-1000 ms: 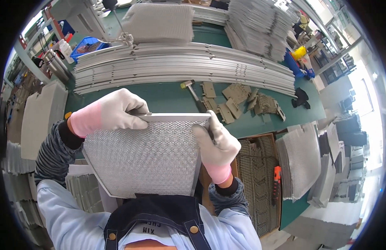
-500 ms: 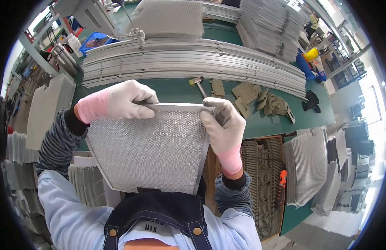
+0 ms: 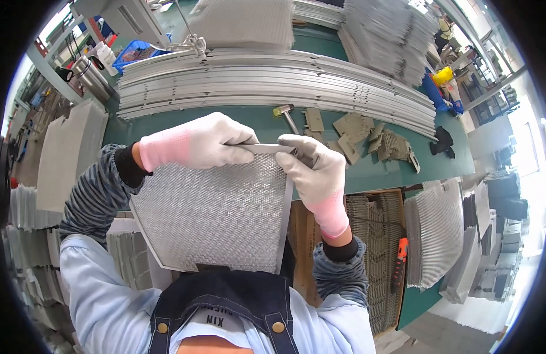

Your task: The recorder assembles mesh air filters by fitting mesh panels into metal frames and securing components with an electric screwdriver.

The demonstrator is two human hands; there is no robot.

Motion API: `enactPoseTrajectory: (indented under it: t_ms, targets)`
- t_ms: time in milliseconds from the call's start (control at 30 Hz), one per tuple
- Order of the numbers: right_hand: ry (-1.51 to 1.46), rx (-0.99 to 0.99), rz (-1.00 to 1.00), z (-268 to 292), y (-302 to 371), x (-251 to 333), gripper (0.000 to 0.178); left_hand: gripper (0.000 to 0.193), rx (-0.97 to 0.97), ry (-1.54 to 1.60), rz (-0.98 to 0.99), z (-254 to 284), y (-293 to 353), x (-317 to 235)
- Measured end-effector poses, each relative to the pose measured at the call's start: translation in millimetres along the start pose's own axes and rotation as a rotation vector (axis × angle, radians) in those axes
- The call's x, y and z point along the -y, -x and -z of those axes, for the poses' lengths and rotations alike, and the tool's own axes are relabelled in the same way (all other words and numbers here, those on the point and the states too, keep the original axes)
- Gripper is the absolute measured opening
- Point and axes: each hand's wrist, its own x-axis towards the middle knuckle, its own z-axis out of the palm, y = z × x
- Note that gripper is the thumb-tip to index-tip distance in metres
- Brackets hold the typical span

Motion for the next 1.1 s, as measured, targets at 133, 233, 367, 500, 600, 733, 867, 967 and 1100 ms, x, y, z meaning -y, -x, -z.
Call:
enactPoseTrajectory:
  t_ms: [133, 233, 367, 500, 600, 733, 867, 967, 1100]
  targets:
    - [0.001, -0.042, -0.027, -7, -4, -7, 0.025, 0.026, -0.156, -0.131, 0.022, -9, -1, 13]
    - [0.013, -0.044, -0.029, -8, -4, -10, 0.024, 0.026, -0.137, -0.048, 0.063, -11, 1, 14]
    - [-0.082, 0.032, -0.065, -2, 3, -8, 0.031, 0.027, -0.084, 0.027, 0.022, -14, 4, 9]
    - [-0.19, 0.036, 0.057, -20, 16, -35, 0.05, 0.03, -0.079, -0.071, -0.06, -20, 13, 10]
    - [0.04, -0.061, 0.116, -37, 26, -41, 0.039, 0.03, -0.145, -0.271, -0.089, -29, 35, 13]
    - [-0.314, -0.008, 0.306, -47, 2, -50, 0.018, 0.04, -0.533, -0.202, -0.371, -29, 35, 14]
    - [-0.957, 0.11, 0.156, -26, -12, -112, 0.035, 0.046, -1.197, -0.402, -0.276, 4, 112, 51]
    - [-1.105, 0.084, 0.025, -14, -15, -142, 0.036, 0.04, -0.994, 0.084, 0.423, -77, 212, 128]
    - [-0.576, -0.012, -0.243, -30, -43, -136, 0.039, 0.046, -0.76, 0.423, 0.494, -245, 249, 166]
